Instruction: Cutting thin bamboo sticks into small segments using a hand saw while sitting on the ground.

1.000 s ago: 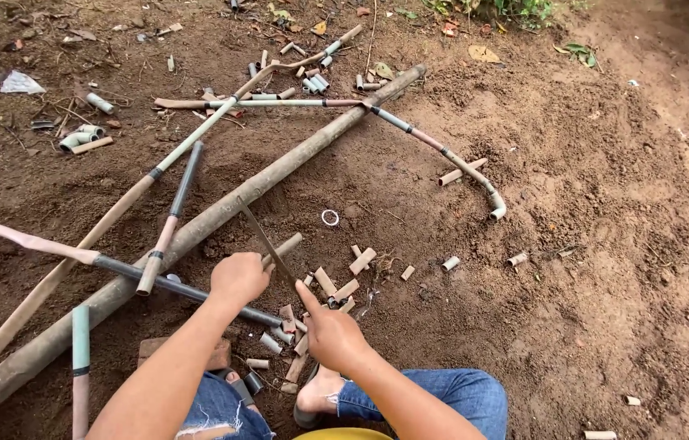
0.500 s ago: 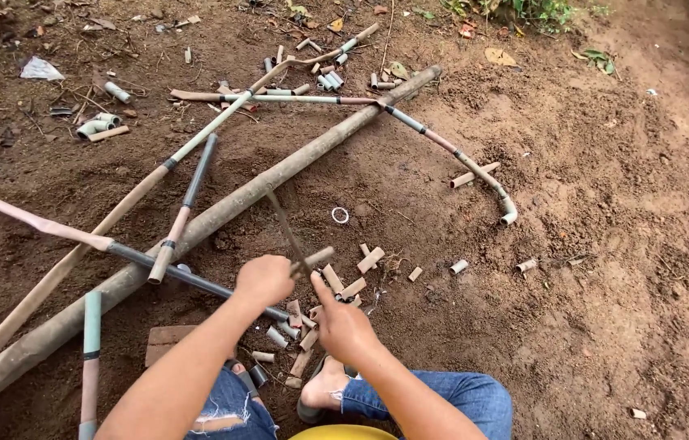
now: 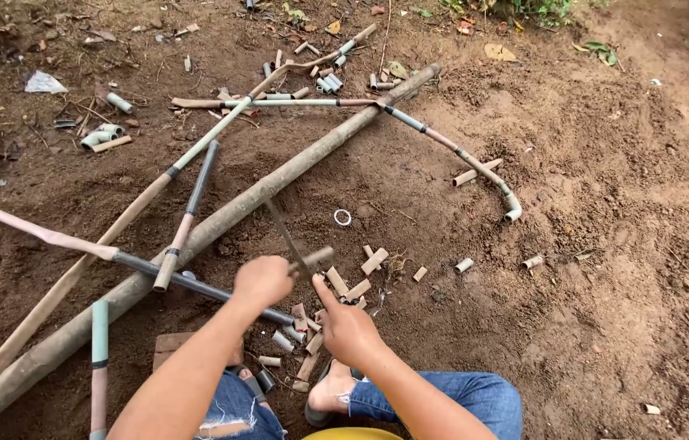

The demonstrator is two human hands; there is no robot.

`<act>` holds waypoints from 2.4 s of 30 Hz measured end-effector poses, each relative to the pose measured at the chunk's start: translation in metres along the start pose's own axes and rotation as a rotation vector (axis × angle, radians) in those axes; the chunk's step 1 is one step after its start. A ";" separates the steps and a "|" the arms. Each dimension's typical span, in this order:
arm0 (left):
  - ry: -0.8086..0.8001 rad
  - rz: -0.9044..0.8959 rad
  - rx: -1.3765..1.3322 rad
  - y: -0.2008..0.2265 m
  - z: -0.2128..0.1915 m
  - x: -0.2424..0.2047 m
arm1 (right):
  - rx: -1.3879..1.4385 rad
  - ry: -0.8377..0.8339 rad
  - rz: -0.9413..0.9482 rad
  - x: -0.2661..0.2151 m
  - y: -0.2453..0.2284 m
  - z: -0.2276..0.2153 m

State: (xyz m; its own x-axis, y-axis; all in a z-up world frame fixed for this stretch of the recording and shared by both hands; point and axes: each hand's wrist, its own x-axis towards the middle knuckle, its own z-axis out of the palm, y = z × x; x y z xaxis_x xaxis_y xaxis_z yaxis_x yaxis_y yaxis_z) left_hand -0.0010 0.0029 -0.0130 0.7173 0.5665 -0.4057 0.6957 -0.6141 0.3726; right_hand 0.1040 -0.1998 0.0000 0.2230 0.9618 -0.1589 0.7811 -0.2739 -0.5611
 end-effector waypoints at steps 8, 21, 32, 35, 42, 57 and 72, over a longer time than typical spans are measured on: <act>0.006 0.031 0.030 0.013 -0.012 -0.015 | 0.032 -0.027 0.057 0.008 -0.003 -0.007; 0.061 -0.084 -0.013 -0.010 -0.015 -0.002 | 0.042 -0.040 0.036 0.004 -0.004 -0.001; 0.094 -0.062 -0.030 -0.007 -0.022 -0.013 | -0.004 -0.020 -0.044 -0.009 0.012 0.013; 0.097 0.003 -0.010 0.000 -0.010 -0.012 | -0.008 0.013 -0.059 -0.008 0.006 0.002; 0.127 -0.068 -0.005 -0.030 -0.005 0.007 | -0.018 -0.084 0.103 -0.028 -0.016 0.000; 0.158 -0.071 -0.201 -0.021 -0.006 0.001 | -0.169 -0.080 0.141 -0.021 0.002 0.006; 0.151 -0.047 -0.517 -0.024 -0.011 -0.002 | 0.174 0.002 0.257 -0.029 -0.022 -0.005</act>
State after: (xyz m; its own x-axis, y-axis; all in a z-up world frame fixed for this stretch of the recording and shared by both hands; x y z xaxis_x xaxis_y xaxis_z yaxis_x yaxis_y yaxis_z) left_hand -0.0192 0.0227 -0.0115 0.6562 0.6829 -0.3210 0.6276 -0.2577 0.7347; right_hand 0.0832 -0.2214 0.0205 0.4017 0.8609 -0.3120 0.5872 -0.5037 -0.6337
